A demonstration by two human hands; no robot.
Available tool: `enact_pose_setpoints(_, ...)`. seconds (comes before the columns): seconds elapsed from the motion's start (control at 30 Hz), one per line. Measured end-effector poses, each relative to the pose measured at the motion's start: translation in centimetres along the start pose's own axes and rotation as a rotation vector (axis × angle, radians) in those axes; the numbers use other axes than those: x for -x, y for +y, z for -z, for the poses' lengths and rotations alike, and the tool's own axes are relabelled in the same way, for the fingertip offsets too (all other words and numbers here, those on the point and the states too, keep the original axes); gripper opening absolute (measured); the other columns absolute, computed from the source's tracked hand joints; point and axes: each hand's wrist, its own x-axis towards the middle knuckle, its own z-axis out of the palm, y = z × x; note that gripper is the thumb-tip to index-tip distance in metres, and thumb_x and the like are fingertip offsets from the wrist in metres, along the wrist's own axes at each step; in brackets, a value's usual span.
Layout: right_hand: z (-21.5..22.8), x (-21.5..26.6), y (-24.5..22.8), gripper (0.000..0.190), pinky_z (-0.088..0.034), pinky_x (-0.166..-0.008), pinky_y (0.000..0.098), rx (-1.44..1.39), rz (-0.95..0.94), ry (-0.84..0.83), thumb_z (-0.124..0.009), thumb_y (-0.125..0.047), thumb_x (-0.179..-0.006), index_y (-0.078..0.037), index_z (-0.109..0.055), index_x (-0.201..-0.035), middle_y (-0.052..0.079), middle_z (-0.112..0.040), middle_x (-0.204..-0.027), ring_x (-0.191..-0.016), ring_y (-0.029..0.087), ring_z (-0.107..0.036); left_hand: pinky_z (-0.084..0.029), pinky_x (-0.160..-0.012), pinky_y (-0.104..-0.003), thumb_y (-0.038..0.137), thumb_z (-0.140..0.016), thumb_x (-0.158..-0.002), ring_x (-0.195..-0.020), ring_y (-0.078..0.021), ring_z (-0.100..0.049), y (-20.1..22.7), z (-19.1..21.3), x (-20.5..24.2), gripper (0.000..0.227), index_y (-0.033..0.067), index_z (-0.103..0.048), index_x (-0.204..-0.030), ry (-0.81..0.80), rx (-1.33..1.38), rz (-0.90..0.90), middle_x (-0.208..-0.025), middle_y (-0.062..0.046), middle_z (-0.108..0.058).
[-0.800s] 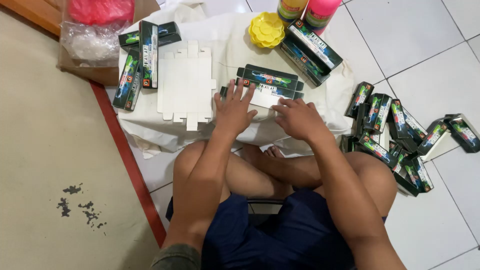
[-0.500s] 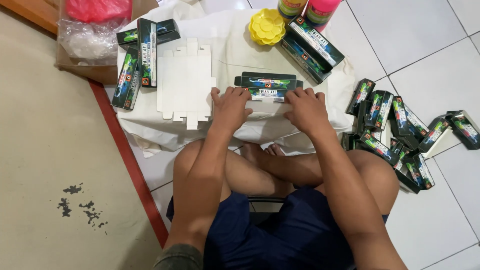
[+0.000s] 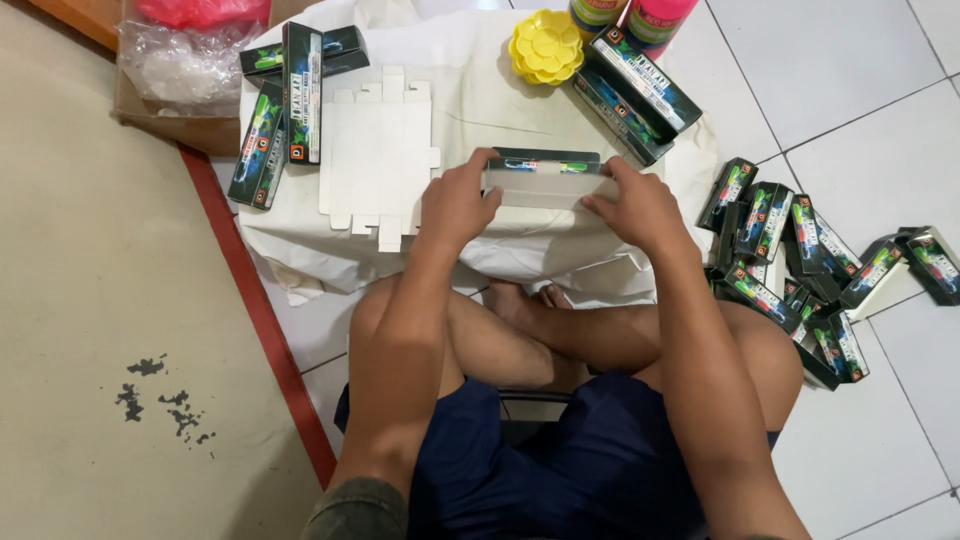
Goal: Folding cardboard inserts and packaging product boxes into them.
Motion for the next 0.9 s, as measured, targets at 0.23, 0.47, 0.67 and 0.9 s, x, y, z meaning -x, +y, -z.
enact_pose_setpoints(0.23, -4.1, -1.8, 0.8, 0.058, -0.045, -0.095, 0.0631, 0.242, 0.082, 0.226, -0.078, -0.039, -0.089, -0.024, -0.055, -0.140, 0.016, -0.061, -0.126, -0.116, 0.044, -0.061, -0.046, -0.100, -0.051, 0.022, -0.069, -0.093, -0.119, -0.0383, -0.064, 0.0, -2.9, -1.1, 0.056, 0.0209, -0.049, -0.145, 0.161, -0.145, -0.038, -0.127, -0.016, -0.067)
enact_pose_setpoints(0.47, -9.6, -0.4, -0.8, 0.026, -0.046, -0.085, 0.0492, 0.486, 0.312, 0.403, -0.057, -0.016, -0.093, -0.011, -0.066, -0.117, 0.013, -0.061, -0.105, -0.104, 0.037, -0.063, -0.025, -0.113, -0.062, 0.005, -0.060, -0.096, -0.144, -0.0421, -0.036, 2.9, -2.6, 0.8, 0.045, 0.0189, -0.063, -0.139, 0.212, -0.245, -0.100, -0.155, -0.018, -0.040)
enact_pose_setpoints(0.67, -8.3, -0.2, -1.3, 0.049, -0.026, -0.106, 0.0669, 0.342, 0.258, 0.253, -0.046, -0.021, -0.097, -0.008, -0.054, -0.144, 0.019, -0.052, -0.144, -0.139, 0.046, -0.042, -0.032, -0.098, -0.057, 0.021, -0.058, -0.096, -0.124, -0.0382, -0.054, 2.3, -5.1, 1.6, 0.042, 0.0245, -0.063, -0.137, 0.088, -0.320, -0.112, -0.134, -0.016, -0.055)
enact_pose_setpoints(0.9, -8.6, -1.8, -1.1, 0.040, -0.029, -0.093, 0.0640, 0.186, 0.199, 0.261, -0.047, -0.031, -0.111, -0.031, -0.055, -0.150, 0.010, -0.042, -0.154, -0.136, 0.041, -0.035, -0.037, -0.099, -0.049, 0.032, -0.070, -0.089, -0.112, -0.0296, -0.056, 0.1, -8.3, 0.3, 0.020, 0.0207, -0.073, -0.105, 0.148, -0.237, -0.345, -0.111, -0.004, -0.053)
